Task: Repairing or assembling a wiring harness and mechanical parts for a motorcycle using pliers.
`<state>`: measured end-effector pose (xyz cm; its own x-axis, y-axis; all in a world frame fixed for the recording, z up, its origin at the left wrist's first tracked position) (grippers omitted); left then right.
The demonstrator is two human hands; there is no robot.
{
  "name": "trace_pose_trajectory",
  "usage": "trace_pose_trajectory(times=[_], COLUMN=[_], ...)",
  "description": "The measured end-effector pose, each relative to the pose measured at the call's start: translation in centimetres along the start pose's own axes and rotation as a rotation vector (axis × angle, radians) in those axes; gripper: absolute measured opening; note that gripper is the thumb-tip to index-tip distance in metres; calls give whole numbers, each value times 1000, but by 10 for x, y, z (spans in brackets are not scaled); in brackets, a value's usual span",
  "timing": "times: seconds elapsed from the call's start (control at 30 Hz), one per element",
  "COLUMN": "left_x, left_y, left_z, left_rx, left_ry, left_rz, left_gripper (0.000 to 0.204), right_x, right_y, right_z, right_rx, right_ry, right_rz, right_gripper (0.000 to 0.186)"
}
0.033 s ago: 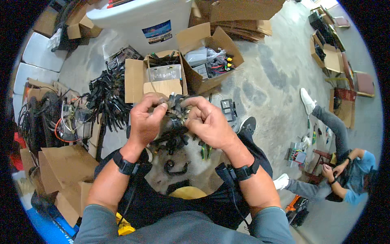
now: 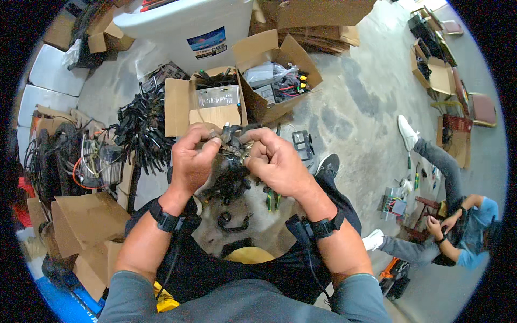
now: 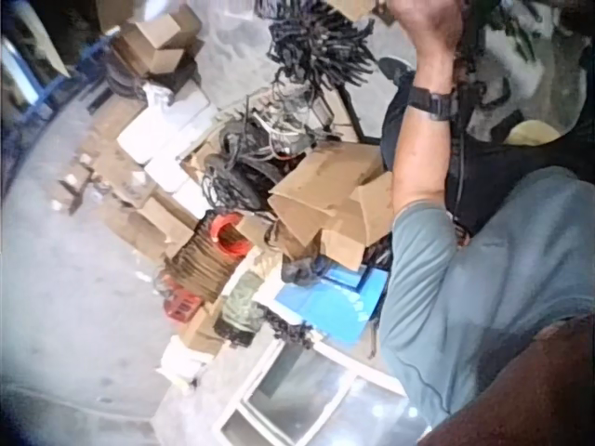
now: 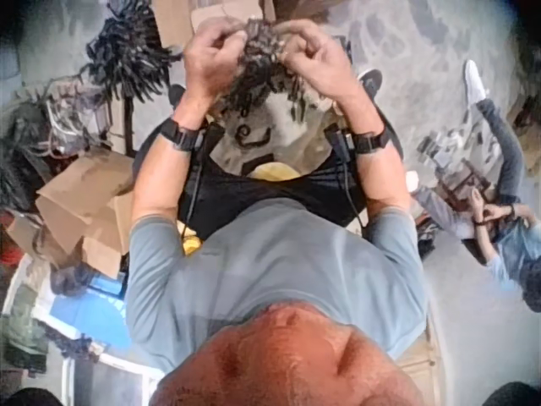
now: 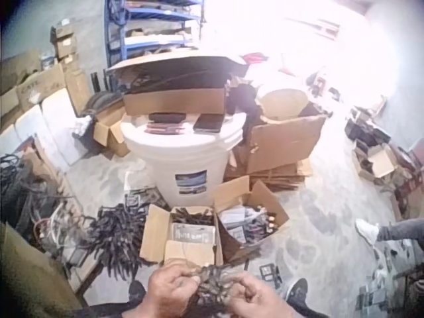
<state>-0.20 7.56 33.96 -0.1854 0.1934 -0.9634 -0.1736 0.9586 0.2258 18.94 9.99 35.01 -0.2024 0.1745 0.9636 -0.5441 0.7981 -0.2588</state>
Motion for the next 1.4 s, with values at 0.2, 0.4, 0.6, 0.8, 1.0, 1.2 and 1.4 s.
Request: trace_pose_trajectory(times=[0.2,0.4,0.6,0.8,1.0,1.2,1.4], left_x=[3,5,12,16,30,48,38], left_y=[1,0,4,1,-7,-13,-15], left_z=[-7,-1,-8,-8,-1,6,7], left_rx=[0,-45,-26,-6,91,227,298], left_ry=[-157,-228,-166,-167,-115,-21,53], left_rz=[-195,-269,-282,-432,-491,-472,-427], left_gripper=[5,12,18,18,16,17,17], right_x=[13,5,11,14,22,30,38], right_y=[-4,-4,-7,-9,-14,-20,-26], right_z=[-10,-9,-13,-12,-16,-18,-20], right_rx=[-77,-69,-110,-160,-179,-185,-220], right_ry=[-426,-458,-241,-279,-168,-223,-341], right_rz=[26,-32,-6,-119,-133,-184,-377], right_gripper=[28,18,9,7,6,5,5])
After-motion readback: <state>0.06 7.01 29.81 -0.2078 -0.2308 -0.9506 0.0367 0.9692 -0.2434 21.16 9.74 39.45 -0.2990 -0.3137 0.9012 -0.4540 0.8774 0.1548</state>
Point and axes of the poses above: each hand's wrist, its own y-axis towards the middle knuckle, its own z-axis out of the palm, x = y × z, the point moved 3 cm from there along y, towards the middle knuckle, and after that the axes turned 9 degrees about -y, right-handed, at the moved point
